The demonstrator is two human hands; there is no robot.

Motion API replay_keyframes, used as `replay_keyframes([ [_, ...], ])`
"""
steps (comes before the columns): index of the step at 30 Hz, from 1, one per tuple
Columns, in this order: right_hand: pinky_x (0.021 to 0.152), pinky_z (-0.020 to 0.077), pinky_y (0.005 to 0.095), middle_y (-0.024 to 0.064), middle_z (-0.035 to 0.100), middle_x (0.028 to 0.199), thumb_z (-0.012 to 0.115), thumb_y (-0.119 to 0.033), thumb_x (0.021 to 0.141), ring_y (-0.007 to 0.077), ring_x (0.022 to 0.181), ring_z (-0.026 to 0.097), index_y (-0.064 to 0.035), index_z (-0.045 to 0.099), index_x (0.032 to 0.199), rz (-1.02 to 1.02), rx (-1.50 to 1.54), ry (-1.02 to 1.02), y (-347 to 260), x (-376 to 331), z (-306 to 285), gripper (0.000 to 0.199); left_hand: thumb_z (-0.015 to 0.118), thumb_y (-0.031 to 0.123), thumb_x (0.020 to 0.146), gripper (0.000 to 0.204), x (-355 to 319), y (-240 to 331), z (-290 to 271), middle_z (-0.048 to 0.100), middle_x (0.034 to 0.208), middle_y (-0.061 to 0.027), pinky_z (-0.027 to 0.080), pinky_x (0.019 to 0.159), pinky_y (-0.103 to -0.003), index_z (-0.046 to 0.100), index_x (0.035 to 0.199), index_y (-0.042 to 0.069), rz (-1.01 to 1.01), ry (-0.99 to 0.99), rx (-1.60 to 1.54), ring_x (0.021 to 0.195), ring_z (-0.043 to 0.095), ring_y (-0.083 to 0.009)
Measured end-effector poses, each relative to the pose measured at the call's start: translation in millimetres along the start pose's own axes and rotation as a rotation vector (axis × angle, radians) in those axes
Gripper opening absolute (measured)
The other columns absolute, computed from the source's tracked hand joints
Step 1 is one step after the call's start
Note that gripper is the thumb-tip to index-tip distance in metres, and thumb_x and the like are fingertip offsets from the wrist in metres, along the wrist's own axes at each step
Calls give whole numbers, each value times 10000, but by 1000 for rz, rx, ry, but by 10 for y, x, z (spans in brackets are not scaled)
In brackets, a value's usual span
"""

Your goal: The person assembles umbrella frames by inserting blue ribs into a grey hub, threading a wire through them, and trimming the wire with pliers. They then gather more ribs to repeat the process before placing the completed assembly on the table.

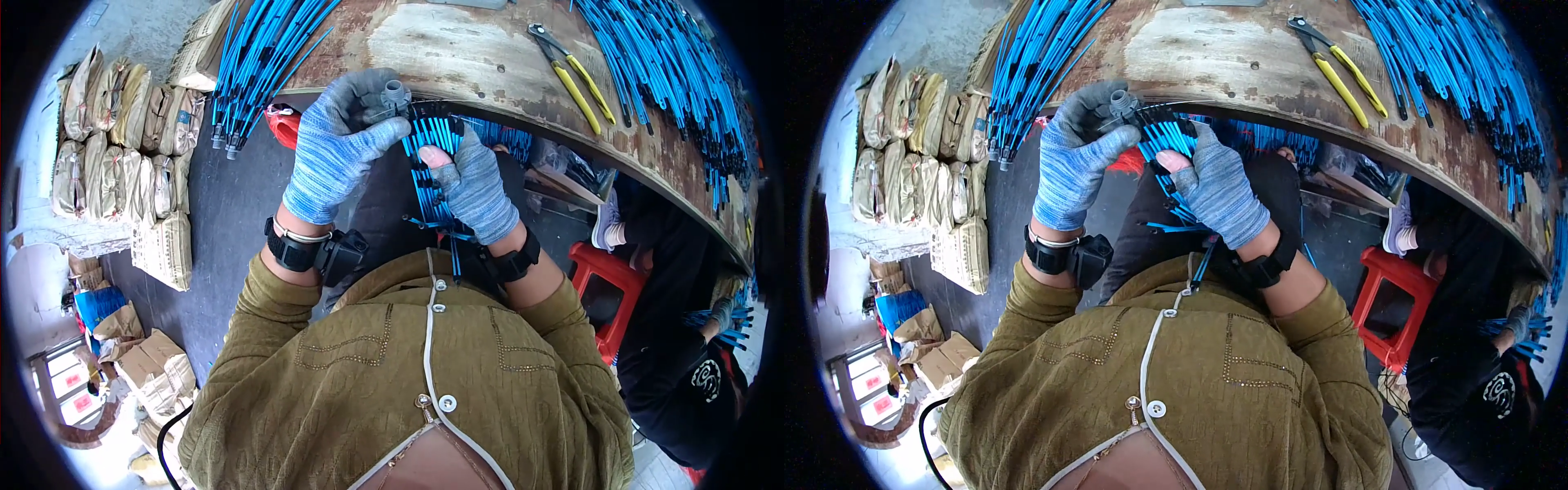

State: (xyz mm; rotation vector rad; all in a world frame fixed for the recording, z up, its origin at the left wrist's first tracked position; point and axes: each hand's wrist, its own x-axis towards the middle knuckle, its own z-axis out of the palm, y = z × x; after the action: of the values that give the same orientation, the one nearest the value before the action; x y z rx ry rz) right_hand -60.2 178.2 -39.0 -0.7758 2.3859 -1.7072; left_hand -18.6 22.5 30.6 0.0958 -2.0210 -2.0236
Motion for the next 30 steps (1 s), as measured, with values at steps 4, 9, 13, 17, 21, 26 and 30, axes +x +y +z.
replay_keyframes([
  [4,608,466,344,151,609,760,551,-409,841,278,652,597,95,403,1152,-6,-66,-18,-87,19,-20,611,689,-11,720,401,16,-26,-95,626,986,-78,475,808,-251,544,1093,9,-8,-69,1,890,588,-119],
  [9,719,469,374,242,587,874,529,-438,845,337,804,592,136,348,1197,36,-89,-63,-125,40,-27,697,686,-17,721,383,32,-22,-133,625,992,-74,484,802,-253,552,1079,12,-48,-102,-5,886,592,-124],
  [13,803,449,385,285,559,961,517,-444,850,357,926,563,147,333,1211,75,-97,-117,-108,71,-29,716,684,-23,720,383,-2,-89,-81,628,986,-65,489,795,-250,557,1079,15,-38,-33,-62,879,596,-128],
  [17,813,445,390,289,555,967,511,-433,856,365,937,555,154,342,1204,56,-135,-190,-103,111,-37,703,684,-18,720,376,-36,-143,-120,634,972,-61,491,791,-247,570,1076,18,2,-17,-164,877,600,-131],
  [21,767,457,392,272,565,927,515,-413,857,367,865,566,148,374,1177,-111,-218,-174,-43,126,10,661,682,-5,723,359,-23,-171,-263,640,963,-61,492,792,-252,585,1068,19,-8,-93,-185,878,604,-134],
  [26,691,466,392,238,580,834,522,-392,853,355,748,573,140,415,1124,-32,-263,-268,-200,120,-4,607,681,11,725,342,-36,-156,-316,642,965,-63,492,796,-261,599,1056,19,-37,-103,-126,878,605,-131],
  [30,676,467,386,214,588,790,492,-405,864,339,729,587,94,448,1114,-114,-301,-305,-94,166,-6,560,684,15,718,345,-76,-159,-364,638,989,-76,492,796,-271,599,1053,13,-18,-146,-191,877,604,-135],
])
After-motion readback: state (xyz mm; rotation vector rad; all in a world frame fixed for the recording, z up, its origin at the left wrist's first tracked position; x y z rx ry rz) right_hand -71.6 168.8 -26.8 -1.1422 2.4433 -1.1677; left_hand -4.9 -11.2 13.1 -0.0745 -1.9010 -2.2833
